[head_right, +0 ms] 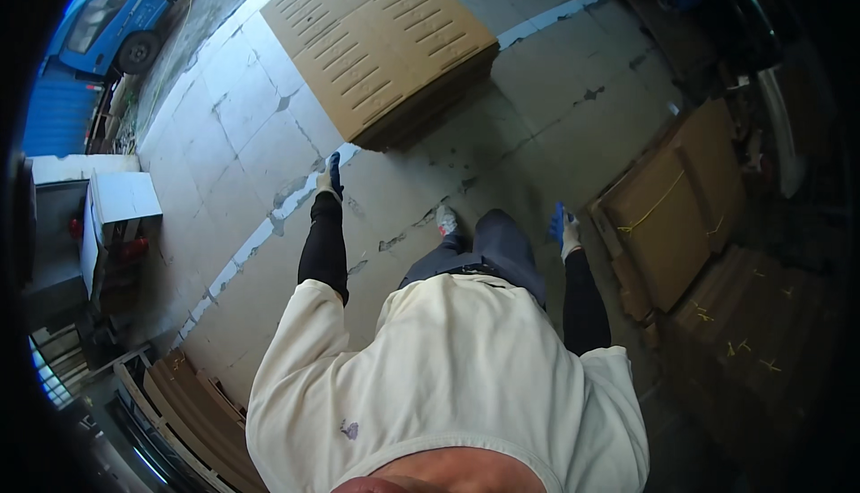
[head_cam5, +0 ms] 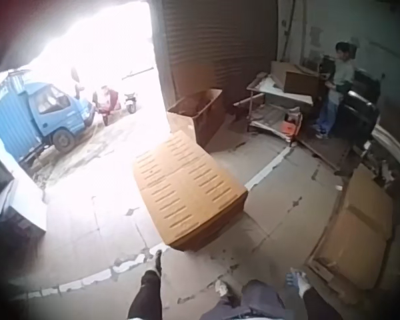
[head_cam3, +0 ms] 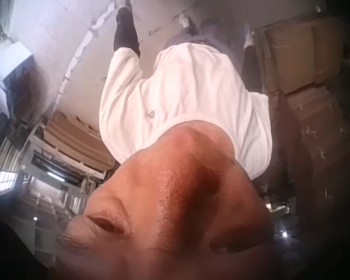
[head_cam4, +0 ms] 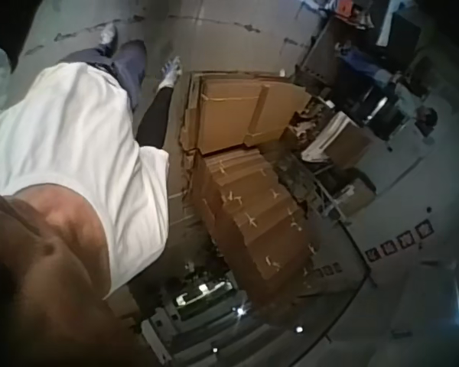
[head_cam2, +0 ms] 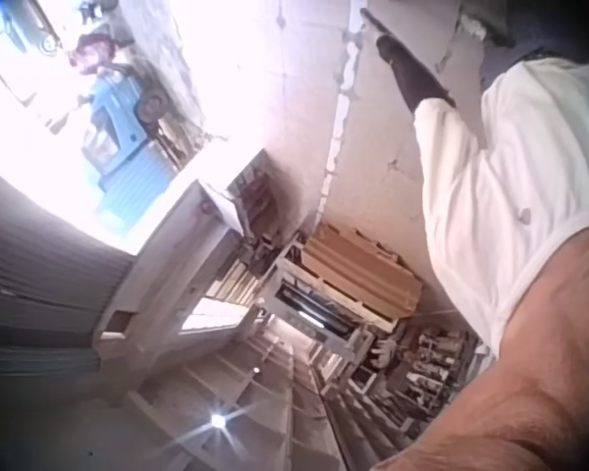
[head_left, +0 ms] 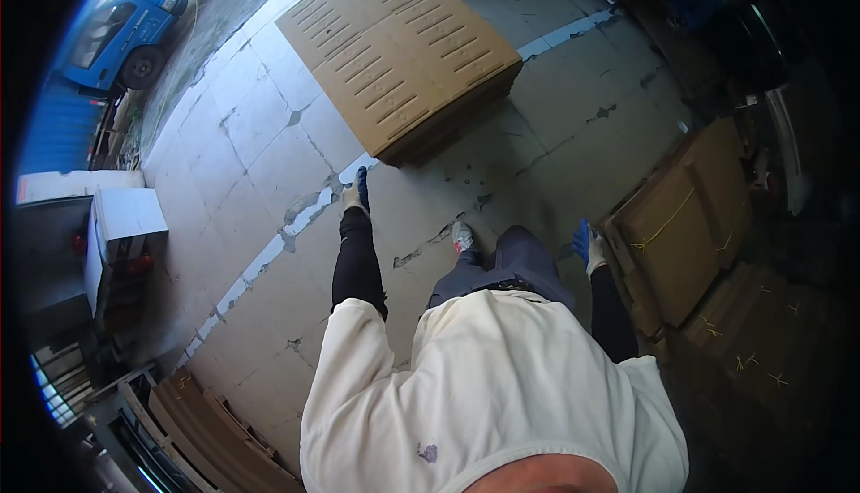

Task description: The recorder handles yellow strapping material and then uses a measuring tape to measure large corrugated boxes.

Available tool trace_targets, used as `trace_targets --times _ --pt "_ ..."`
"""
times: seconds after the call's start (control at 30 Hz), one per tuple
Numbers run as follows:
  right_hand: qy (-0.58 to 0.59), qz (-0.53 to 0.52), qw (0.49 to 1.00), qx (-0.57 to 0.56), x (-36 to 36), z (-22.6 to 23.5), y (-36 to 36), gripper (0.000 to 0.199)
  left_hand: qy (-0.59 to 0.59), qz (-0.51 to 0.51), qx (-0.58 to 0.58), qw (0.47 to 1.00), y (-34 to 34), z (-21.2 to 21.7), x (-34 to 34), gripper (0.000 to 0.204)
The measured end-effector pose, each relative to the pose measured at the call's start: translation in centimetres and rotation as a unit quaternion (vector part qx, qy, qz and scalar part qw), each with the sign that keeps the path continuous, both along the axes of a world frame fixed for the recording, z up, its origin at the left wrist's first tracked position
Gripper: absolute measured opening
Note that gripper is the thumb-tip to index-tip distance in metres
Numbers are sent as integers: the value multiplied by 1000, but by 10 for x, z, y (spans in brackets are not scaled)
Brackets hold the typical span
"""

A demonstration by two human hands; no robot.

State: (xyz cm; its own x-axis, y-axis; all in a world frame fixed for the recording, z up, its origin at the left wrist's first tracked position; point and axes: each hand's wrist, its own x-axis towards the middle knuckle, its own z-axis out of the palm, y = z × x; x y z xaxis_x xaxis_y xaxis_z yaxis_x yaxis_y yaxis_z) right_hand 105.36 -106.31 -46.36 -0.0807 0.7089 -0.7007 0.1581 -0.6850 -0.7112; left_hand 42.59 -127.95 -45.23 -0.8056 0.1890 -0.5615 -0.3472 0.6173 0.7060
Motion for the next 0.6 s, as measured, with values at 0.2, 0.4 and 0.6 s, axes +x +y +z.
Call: trace_targets --times 0.2,0.4,0.6 --pt "-95 199 955 198 -171 18 211 58 -109 -42 19 993 60 14 -39 78" --pt "-205 358 885 216 -342 56 355 96 -199 -37 72 977 107 39 -43 87" --pt "-233 471 839 142 -430 40 397 112 -176 -49 -8 983 138 47 -32 92"
